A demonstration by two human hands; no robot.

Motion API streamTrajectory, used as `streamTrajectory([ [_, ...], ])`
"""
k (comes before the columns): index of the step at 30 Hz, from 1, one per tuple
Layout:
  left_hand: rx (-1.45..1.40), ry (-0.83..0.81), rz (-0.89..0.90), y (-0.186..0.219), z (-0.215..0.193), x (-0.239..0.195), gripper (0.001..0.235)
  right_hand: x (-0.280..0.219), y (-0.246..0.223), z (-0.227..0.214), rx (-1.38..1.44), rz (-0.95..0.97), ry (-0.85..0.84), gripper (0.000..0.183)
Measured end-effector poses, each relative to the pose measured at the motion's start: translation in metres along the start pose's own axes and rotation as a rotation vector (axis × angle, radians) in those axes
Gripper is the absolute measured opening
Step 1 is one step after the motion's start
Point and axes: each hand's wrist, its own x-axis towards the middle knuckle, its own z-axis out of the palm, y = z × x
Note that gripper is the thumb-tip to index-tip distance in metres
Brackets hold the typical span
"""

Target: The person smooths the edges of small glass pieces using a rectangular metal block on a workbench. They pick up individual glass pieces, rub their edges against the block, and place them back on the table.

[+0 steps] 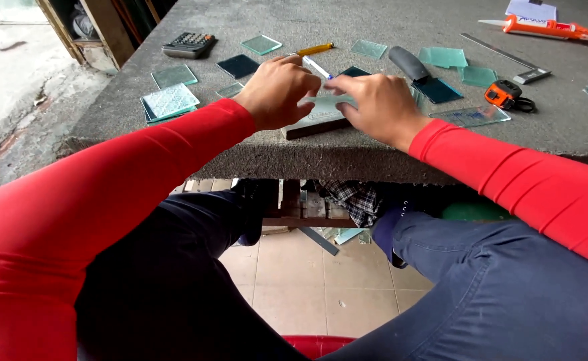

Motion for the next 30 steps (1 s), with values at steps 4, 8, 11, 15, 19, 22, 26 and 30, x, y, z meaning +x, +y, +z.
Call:
streamTrajectory([
  [4,0.048,0.012,0.064,0.015,0.007,0.006,0.008,-0.002,0.013,0.027,-0.177,-0.028,-0.147,0.027],
  [8,-0.01,-0.296,-0.063,0.011,0.014,0.002,0.035,-0.011,0.04,0.046,-0.373,-0.134,-0.262,0.03],
  [11,0.021,-0.503,-0.197,0.007,0.009,-0.006,0.054,-0.009,0.021,0.025,-0.402,-0.217,-0.331,0.048],
  [15,0.107,-0.665,-0.334,-0.028,0.041,-0.026,0.067,-0.009,0.003,0.03,-0.41,-0.237,-0.317,0.05],
  [19,0.08,-0.806,-0.403,-0.03,0.024,-0.031,0.084,-0.02,0.045,0.058,-0.557,-0.212,-0.302,0.041],
  [22,0.039,-0.851,-0.402,-0.021,0.007,-0.026,0.079,-0.023,0.028,0.045,-0.479,-0.206,-0.352,0.048],
  [26,0.048,-0.867,-0.392,-0.021,0.003,-0.023,0.082,-0.031,0.051,0.066,-0.55,-0.226,-0.301,0.038],
  [30,0.026,-0.78,-0.406,-0.016,-0.009,-0.02,0.078,-0.022,0.026,0.038,-0.539,-0.179,-0.353,0.04],
])
